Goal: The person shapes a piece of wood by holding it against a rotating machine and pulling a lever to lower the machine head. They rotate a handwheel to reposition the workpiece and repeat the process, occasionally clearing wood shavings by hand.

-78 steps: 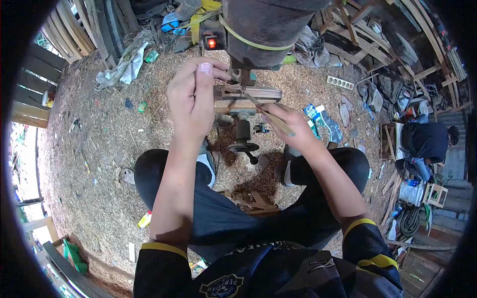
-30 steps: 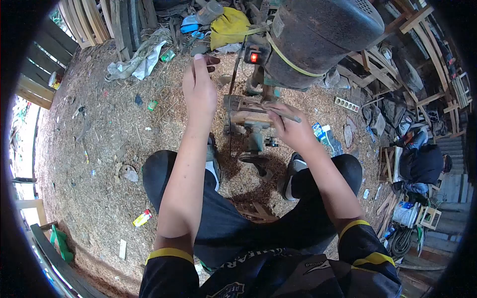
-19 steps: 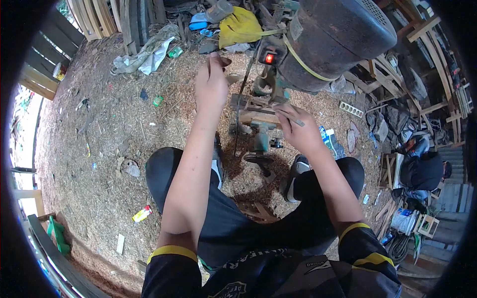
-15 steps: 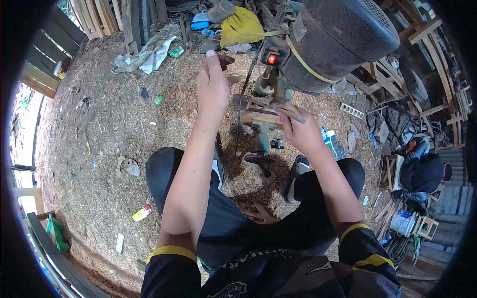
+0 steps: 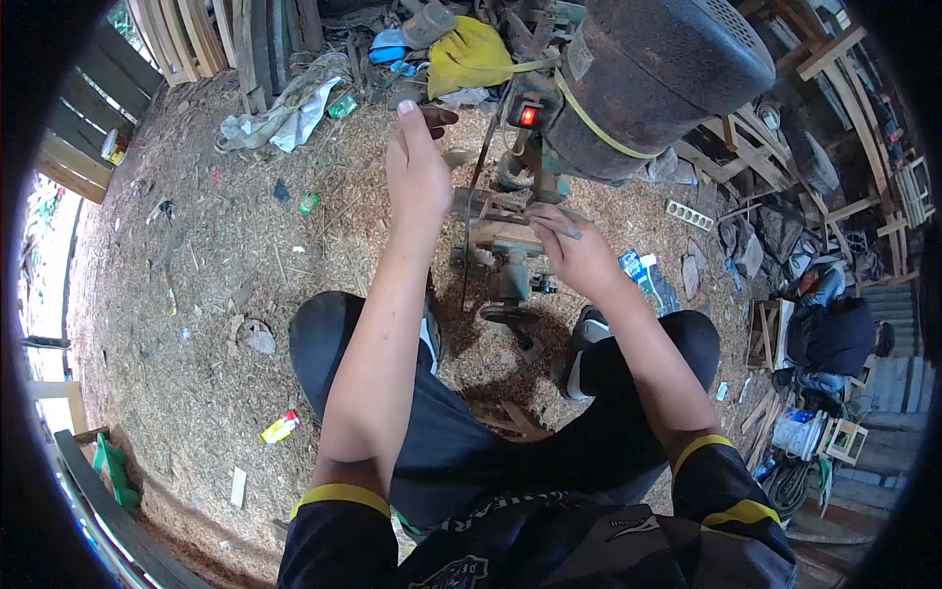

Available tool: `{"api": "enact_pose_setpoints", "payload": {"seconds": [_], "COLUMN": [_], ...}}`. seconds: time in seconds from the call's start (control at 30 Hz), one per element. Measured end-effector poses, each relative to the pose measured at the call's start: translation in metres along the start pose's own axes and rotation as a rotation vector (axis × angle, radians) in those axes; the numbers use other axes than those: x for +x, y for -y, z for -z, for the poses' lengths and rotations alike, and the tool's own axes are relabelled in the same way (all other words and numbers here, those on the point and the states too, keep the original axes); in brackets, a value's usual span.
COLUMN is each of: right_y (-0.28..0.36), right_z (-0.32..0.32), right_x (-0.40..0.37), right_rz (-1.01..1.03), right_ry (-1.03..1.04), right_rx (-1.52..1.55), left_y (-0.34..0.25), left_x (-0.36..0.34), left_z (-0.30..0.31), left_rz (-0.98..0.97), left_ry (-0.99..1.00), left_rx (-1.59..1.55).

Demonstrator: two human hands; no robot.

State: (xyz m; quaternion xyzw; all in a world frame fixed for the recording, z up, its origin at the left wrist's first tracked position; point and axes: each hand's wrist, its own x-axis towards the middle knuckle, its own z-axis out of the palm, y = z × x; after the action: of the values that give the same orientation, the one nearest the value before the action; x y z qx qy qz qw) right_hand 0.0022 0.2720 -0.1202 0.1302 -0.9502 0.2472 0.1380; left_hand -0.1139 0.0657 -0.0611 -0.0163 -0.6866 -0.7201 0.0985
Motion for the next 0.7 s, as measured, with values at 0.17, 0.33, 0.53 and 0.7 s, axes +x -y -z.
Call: {"api": "enact_pose_setpoints", "payload": {"seconds": [0.17, 0.33, 0.53, 0.7], "right_y": [0.019, 0.025, 0.023, 0.006], "right_z": [0.022, 0.024, 0.014, -0.003], "right_x": [0.003, 0.005, 0.006, 0.005], "right_rz": [-0.082, -0.059, -0.003, 0.08], "right_ry": [-0.009, 0.012, 0.003, -0.03], "right_rx": [0.104, 0.018, 0.03, 0.05], "left_y": [0.0, 0.002, 0.005, 0.001], "left_x": [0.0, 0.0, 0.004, 0.004], "left_z": [0.0, 0.002, 0.008, 0.008], "left_rz": [0.003, 0.029, 0.019, 0.041], "left_ry": [-0.01, -0.021, 0.014, 0.02], "left_rx": [0.002, -0.067, -0.098, -0.081]}}
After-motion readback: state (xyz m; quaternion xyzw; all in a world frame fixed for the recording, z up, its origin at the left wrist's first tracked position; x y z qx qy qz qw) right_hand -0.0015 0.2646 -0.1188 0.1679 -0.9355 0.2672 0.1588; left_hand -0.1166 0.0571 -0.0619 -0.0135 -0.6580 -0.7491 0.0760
